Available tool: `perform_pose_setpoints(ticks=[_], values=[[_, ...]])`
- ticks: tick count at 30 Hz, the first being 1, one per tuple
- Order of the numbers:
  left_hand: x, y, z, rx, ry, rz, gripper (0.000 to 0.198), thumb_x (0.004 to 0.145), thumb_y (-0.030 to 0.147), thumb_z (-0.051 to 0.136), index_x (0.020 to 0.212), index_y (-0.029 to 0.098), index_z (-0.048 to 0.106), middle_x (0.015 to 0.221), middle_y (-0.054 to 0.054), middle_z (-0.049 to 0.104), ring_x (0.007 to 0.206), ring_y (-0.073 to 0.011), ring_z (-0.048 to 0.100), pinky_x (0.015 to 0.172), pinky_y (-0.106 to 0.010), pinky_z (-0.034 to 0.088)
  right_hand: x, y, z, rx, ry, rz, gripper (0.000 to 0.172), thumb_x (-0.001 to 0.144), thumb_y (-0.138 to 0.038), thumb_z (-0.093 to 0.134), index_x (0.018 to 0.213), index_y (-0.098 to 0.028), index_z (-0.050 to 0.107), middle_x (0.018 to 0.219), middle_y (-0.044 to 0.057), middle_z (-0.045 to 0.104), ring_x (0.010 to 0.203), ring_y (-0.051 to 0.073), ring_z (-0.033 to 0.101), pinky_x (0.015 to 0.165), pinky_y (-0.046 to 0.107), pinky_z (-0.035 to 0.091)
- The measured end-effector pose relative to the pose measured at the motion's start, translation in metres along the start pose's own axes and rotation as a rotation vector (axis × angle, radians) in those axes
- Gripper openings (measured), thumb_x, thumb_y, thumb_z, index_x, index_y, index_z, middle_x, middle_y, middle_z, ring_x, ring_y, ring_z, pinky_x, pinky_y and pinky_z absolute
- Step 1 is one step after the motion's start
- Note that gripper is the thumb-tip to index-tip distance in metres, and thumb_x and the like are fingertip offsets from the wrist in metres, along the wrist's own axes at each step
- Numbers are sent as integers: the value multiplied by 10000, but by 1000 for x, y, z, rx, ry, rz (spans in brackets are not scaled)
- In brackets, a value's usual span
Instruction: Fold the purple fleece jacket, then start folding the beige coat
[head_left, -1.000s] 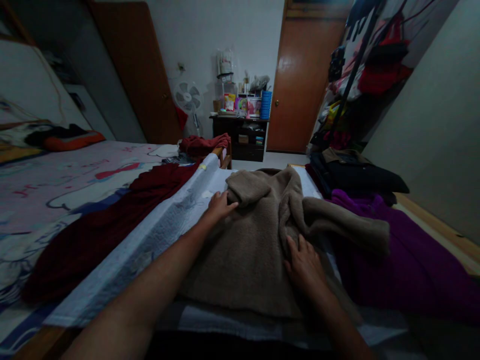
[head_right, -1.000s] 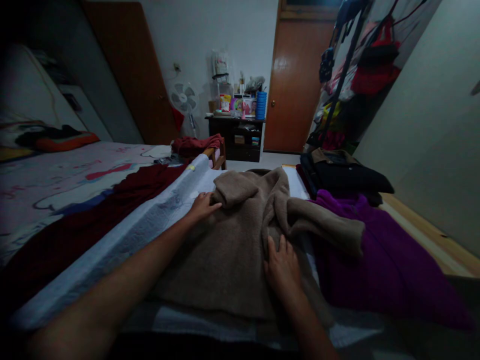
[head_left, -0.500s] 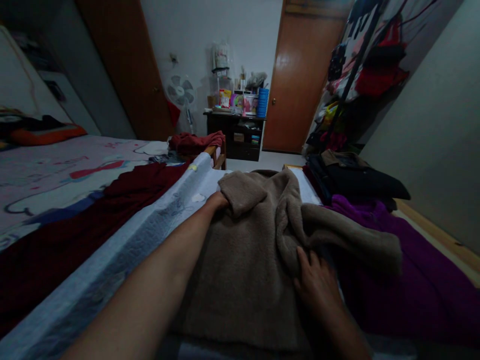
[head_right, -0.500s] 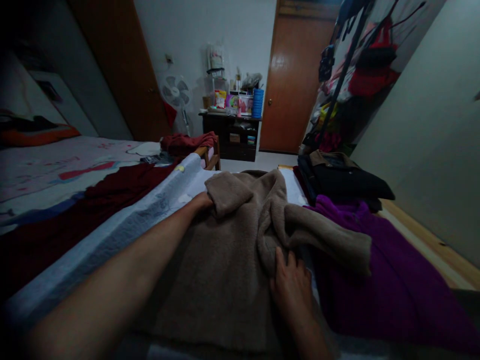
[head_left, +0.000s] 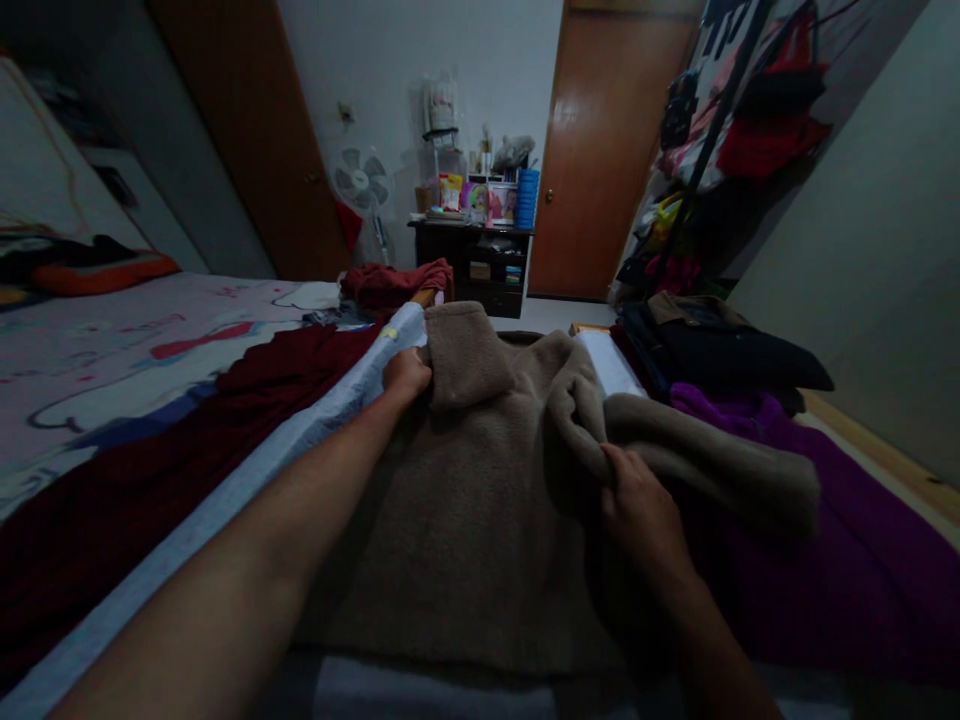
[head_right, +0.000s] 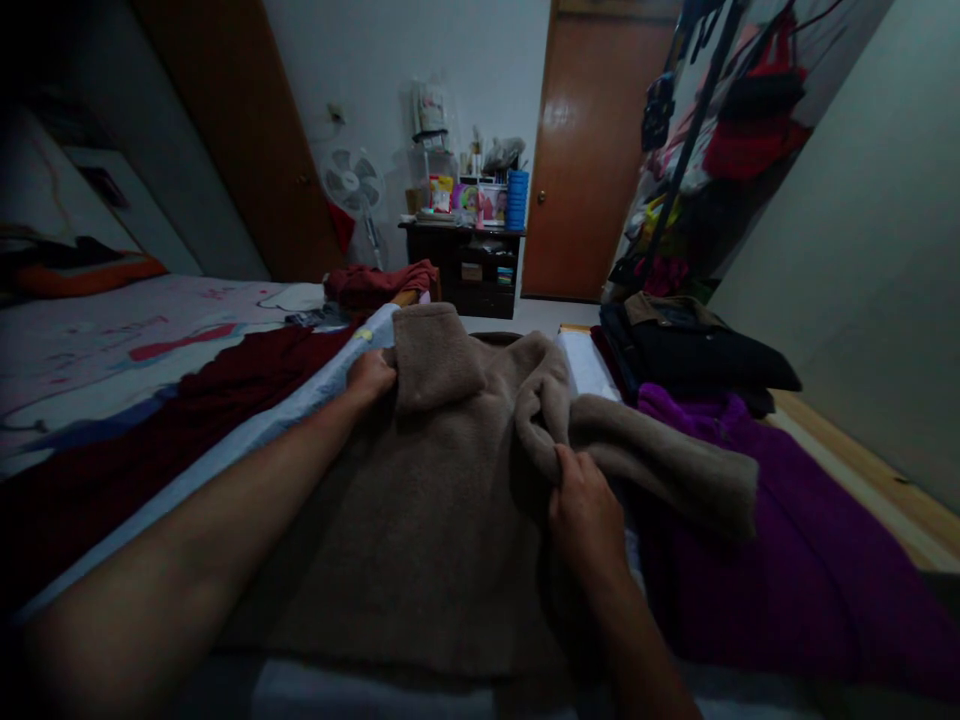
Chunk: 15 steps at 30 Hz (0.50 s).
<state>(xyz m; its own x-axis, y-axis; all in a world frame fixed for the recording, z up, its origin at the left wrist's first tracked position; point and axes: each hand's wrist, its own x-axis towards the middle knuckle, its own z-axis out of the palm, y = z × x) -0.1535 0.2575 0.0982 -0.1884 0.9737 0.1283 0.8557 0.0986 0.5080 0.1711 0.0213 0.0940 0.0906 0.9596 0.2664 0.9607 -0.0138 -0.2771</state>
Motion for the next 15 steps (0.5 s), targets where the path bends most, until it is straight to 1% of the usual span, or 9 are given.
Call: perform_pose_setpoints(ticks=[3, 6, 8, 9, 11, 12, 13, 14, 15], values=[[-4, -9, -18, 97, 77, -61, 295, 875, 242, 541, 1116, 78, 583, 1082, -156, 648, 1004, -276, 587, 815, -347, 409, 9, -9, 4, 113, 46, -17, 517, 789, -91, 414, 1295, -155, 500, 1152, 113, 611, 1004, 230, 599, 873, 305, 450], [-17, -21, -25, 153, 75, -52, 420, 857, 247, 590, 1225, 59, 516, 1161, -162, 598, 1029, -276, 540, 857, -377, 409, 12, -8, 18, 163, 42, 15, 513, 775, -107, 427, 1279, -159, 504, 1152, 107, 624, 1013, 228, 606, 885, 298, 451], [-31, -27, -21, 209, 93, 5, 520, 839, 205, 601, 1317, 67, 452, 1256, -180, 532, 1100, -314, 500, 902, -429, 400, 11, -2, 27, 139, 12, 49, 494, 776, -114, 436, 1263, -145, 515, 1144, 115, 635, 1020, 233, 611, 885, 299, 449], [-39, -27, -17, 252, 127, 38, 552, 836, 173, 591, 1355, 81, 425, 1313, -193, 485, 1155, -341, 464, 938, -465, 383, 10, 3, 30, 123, 0, 61, 487, 780, -115, 437, 1259, -140, 517, 1146, 119, 638, 1027, 235, 612, 889, 301, 447], [-57, -23, -7, 326, 246, 150, 600, 850, 139, 545, 1422, 109, 366, 1437, -207, 360, 1286, -383, 344, 1030, -532, 301, 6, 10, 34, 102, -12, 63, 482, 792, -111, 432, 1266, -137, 512, 1173, 125, 639, 1058, 236, 608, 905, 302, 438], [-67, -18, -2, 343, 290, 185, 614, 851, 134, 533, 1437, 115, 350, 1478, -208, 305, 1331, -390, 288, 1066, -551, 255, 5, 14, 34, 94, -14, 66, 485, 798, -107, 427, 1276, -139, 505, 1186, 127, 638, 1068, 236, 608, 909, 302, 435], [-79, -11, 4, 341, 298, 234, 638, 849, 149, 537, 1453, 120, 332, 1502, -206, 273, 1357, -395, 254, 1087, -561, 226, 3, 16, 33, 86, -21, 73, 491, 806, -104, 421, 1290, -139, 496, 1195, 129, 639, 1070, 235, 611, 905, 302, 435], [-91, -4, 10, 331, 259, 311, 644, 850, 182, 552, 1454, 131, 335, 1512, -190, 271, 1370, -383, 244, 1109, -548, 210, 2, 17, 31, 78, -36, 79, 495, 814, -102, 416, 1303, -140, 486, 1202, 131, 640, 1067, 234, 617, 898, 303, 437], [-105, 4, 16, 310, 197, 382, 626, 847, 211, 570, 1437, 153, 369, 1504, -167, 303, 1379, -363, 247, 1125, -529, 205, 1, 18, 28, 73, -64, 73, 497, 823, -105, 417, 1315, -139, 479, 1207, 133, 641, 1063, 234, 621, 892, 303, 439]])
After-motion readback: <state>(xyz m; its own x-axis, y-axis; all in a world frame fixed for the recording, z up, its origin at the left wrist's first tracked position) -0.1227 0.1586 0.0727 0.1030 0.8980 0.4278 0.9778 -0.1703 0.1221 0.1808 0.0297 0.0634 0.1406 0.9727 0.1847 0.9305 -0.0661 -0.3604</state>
